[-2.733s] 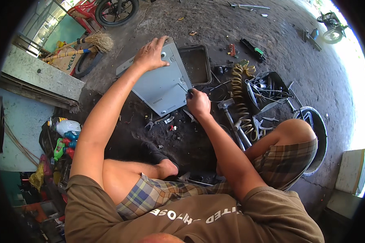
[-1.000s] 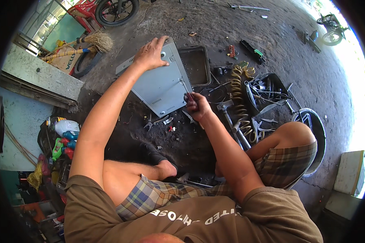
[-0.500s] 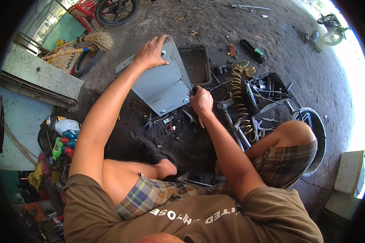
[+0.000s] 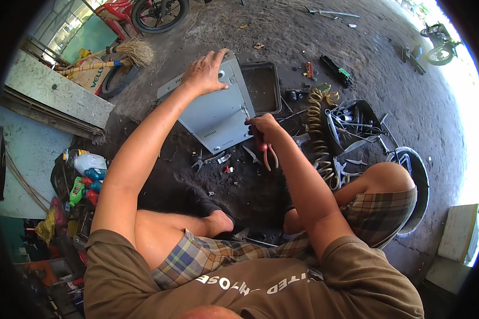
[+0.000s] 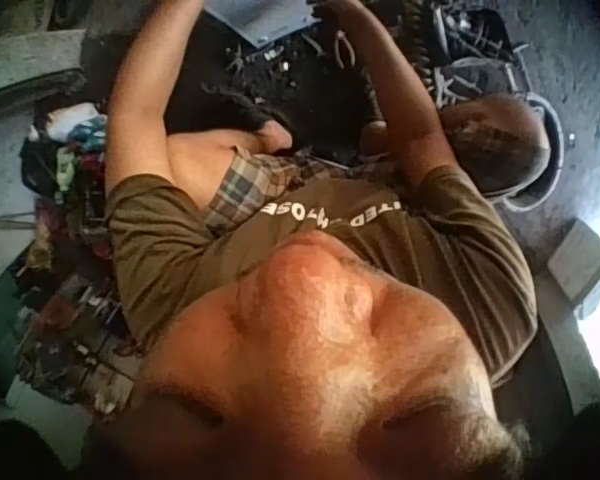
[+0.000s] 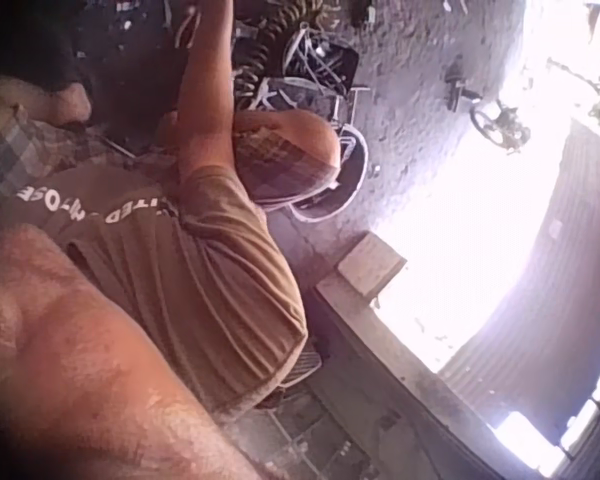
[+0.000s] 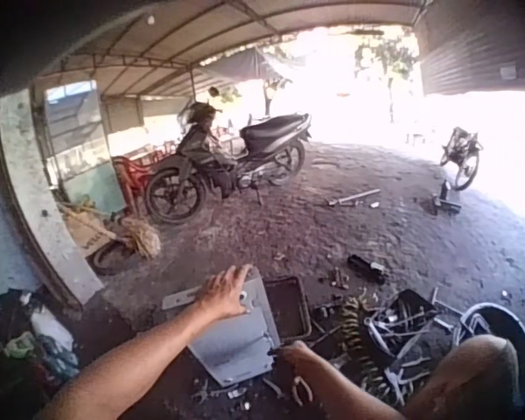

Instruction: The person sits on the floor and uses a screwdriver to remove screws from the corners of a grey metal box. They systematically loosen and remove fasteners from the casing while holding the box steady with their other hand.

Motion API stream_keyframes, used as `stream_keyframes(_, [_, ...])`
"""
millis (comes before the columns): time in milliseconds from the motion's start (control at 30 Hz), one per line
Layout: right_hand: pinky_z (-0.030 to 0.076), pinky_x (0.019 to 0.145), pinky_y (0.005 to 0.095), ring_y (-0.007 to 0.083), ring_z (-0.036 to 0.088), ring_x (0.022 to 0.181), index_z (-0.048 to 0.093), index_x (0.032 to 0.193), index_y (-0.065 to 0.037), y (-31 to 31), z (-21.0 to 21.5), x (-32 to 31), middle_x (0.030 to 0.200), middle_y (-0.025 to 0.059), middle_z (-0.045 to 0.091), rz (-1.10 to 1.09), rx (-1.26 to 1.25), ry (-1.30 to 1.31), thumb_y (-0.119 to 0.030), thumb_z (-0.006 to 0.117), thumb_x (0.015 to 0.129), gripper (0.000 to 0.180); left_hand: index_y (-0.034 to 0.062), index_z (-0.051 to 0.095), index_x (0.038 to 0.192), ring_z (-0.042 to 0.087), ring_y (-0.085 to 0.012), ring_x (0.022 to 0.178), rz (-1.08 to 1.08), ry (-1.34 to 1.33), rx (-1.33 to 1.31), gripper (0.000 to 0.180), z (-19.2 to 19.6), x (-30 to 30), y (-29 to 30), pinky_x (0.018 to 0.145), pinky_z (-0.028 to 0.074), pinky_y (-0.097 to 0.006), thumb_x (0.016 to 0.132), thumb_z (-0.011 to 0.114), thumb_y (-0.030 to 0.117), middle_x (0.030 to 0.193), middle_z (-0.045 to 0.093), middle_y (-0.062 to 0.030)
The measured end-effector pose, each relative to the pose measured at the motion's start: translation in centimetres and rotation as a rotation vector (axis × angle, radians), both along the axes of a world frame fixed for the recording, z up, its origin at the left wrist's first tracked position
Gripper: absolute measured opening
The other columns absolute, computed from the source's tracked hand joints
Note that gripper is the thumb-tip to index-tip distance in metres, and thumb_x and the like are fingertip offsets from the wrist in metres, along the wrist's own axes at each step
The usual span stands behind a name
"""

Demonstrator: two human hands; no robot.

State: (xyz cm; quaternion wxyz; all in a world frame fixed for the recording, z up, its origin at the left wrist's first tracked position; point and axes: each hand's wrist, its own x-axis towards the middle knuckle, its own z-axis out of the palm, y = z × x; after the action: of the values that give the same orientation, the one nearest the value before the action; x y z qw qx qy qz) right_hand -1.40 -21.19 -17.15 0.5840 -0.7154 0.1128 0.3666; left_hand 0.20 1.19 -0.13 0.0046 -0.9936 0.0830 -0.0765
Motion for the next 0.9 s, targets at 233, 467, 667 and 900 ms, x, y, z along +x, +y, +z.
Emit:
stream_keyframes(233, [0.068, 0.063, 0.0496, 0.0325, 0.077, 0.074, 0.069, 0.098, 0.009, 1.5, 0.4, 0.6, 0.09, 0.0171, 0.073, -0.036, 0.013, -0.001, -0.013, 0.074, 0.104, 0.023, 0.02, 0.034, 0.163, 0.062, -0.0413, 0.135, 0.015, -0.034, 0.021, 0.11, -0.5, 0.0, 0.0, 0.114, 0.053, -0.053, 0.075, 0.097, 0.037, 0.143, 0.06, -0.0188])
stream_keyframes(467, [0.059, 0.051, 0.0427, 0.0269, 0.074, 0.069, 0.069, 0.089, 0.005, 1.9, -0.6, 1.3, 0.08, 0.0127, 0.071, -0.185, 0.305, 0.151, -0.014, 0.084, 0.097, 0.025, 0.0194, 0.032, 0.164, 0.059, -0.042, 0.139, 0.016, -0.041, 0.027, 0.11, -0.3, 0.0, -0.1, 0.116, 0.05, -0.053, 0.076, 0.096, 0.038, 0.149, 0.056, -0.021])
stream_keyframes(667, [0.064, 0.058, 0.0434, 0.0251, 0.069, 0.063, 0.07, 0.093, 0.007, 2.7, -1.6, 2.1, 0.081, 0.014, 0.072, -0.09, 0.1, -0.02, -0.018, 0.079, 0.1, 0.027, 0.0188, 0.028, 0.165, 0.053, -0.0434, 0.147, 0.033, 0.084, 0.001, 0.112, 0.3, 0.1, -0.2, 0.121, 0.045, -0.054, 0.079, 0.094, 0.042, 0.161, 0.048, -0.0261])
stream_keyframes(900, [0.056, 0.055, 0.0379, 0.0229, 0.067, 0.061, 0.074, 0.095, 0.005, 3.5, -1.6, 2.5, 0.08, 0.0121, 0.072, -0.258, 0.303, 0.118, -0.013, 0.077, 0.1, 0.019, 0.0186, 0.028, 0.165, 0.053, -0.0434, 0.146, 0.023, 0.071, 0.0, 0.112, 0.3, -0.1, -0.4, 0.121, 0.045, -0.054, 0.079, 0.095, 0.042, 0.161, 0.048, -0.0265])
